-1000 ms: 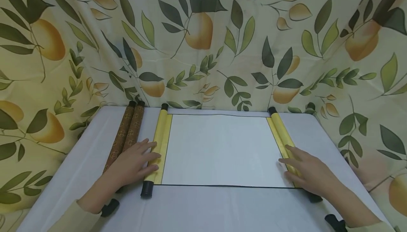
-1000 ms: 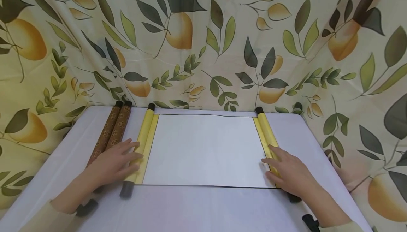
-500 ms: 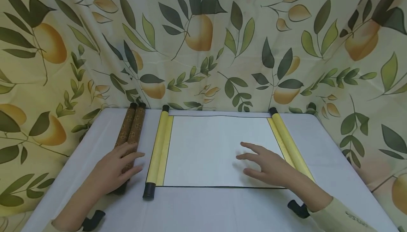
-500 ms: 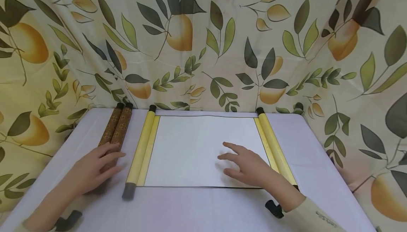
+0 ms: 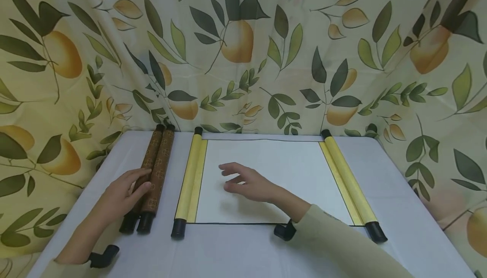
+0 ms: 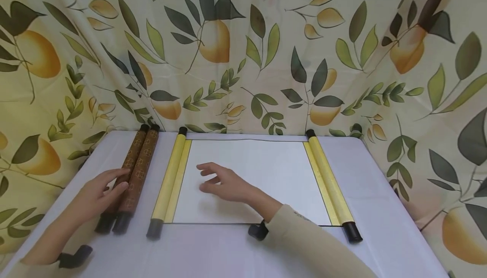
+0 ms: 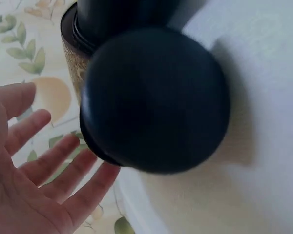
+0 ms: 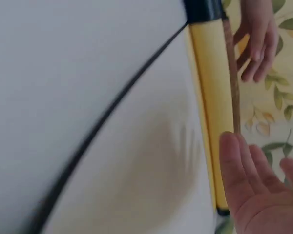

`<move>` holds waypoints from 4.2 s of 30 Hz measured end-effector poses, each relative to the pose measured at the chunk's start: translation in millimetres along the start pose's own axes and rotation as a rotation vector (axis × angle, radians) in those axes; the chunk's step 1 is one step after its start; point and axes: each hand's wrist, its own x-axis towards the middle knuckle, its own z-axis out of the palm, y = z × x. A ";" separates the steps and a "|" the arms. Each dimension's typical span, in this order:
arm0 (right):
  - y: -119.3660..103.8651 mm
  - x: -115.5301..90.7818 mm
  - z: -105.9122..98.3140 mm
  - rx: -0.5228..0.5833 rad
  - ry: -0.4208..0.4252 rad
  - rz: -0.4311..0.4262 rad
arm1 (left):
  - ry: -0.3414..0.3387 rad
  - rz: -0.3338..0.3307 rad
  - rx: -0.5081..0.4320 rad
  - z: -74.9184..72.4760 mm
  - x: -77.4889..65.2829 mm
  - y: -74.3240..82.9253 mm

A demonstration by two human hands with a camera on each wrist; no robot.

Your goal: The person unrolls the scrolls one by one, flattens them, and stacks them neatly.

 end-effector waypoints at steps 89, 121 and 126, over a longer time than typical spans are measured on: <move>-6.7 -26.1 -20.1 0.440 0.400 0.093 | -0.299 -0.045 -0.909 81.2 100.9 165.7; 3.3 -49.5 -41.0 0.324 0.433 0.106 | -0.318 -0.029 -0.963 63.2 103.5 202.1; 1.8 -49.1 -41.9 0.316 0.446 0.109 | -0.314 -0.010 -0.964 60.2 103.6 202.6</move>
